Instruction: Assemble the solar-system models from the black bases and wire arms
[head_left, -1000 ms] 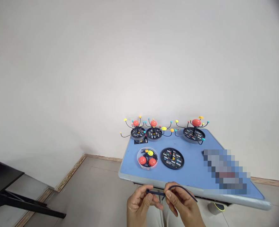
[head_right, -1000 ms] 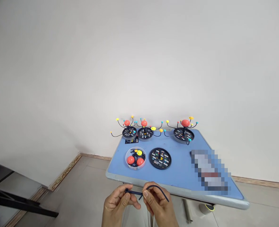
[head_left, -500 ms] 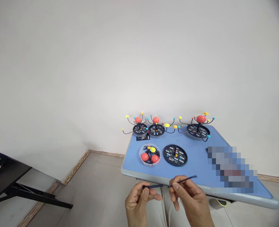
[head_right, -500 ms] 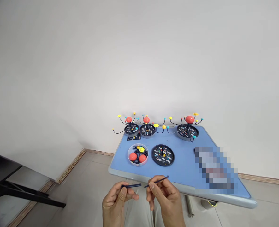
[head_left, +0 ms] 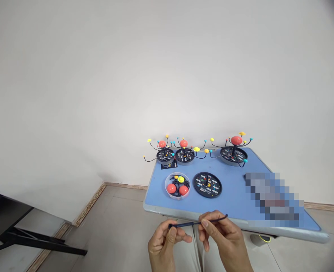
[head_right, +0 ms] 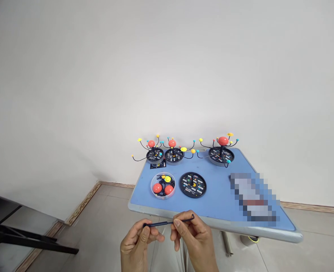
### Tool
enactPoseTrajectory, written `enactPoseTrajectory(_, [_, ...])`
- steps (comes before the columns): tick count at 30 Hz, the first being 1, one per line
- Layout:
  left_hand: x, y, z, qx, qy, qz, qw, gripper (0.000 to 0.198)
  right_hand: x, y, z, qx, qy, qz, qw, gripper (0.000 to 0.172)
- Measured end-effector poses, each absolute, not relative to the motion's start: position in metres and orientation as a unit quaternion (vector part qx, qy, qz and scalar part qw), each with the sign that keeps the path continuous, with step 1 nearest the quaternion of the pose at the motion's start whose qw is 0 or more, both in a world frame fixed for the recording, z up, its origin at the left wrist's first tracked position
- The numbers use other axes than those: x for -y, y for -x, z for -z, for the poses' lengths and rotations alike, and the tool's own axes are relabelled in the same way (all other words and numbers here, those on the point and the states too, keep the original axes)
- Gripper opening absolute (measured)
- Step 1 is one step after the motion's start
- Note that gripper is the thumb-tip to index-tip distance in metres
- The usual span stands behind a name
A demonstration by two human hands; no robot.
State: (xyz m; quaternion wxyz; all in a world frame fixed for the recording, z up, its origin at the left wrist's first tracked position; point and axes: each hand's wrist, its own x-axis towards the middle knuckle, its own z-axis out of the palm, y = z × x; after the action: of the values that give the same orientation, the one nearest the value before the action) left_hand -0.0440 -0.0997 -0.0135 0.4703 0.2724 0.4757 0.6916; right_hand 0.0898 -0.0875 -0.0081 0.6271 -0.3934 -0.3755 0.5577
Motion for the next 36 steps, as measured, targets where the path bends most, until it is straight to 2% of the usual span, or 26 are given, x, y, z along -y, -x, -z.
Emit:
enactPoseTrajectory(12, [0.101, 0.041, 0.011, -0.501, -0.297, -0.685, 0.437, 0.039, 0.089, -0.086, -0.001, 0.349, 0.421, -0.560, 0.623, 0.033])
enactPoseTrajectory(21, [0.103, 0.037, 0.020, -0.523, -0.346, -0.680, 0.379, 0.035, 0.082, -0.091, 0.021, 0.348, 0.381, -0.611, 0.600, 0.031])
enactPoseTrajectory(36, [0.095, 0.028, 0.039, -0.503, -0.364, -0.684, 0.384, 0.044, 0.075, -0.088, 0.019, 0.298, 0.390, -0.623, 0.609, 0.035])
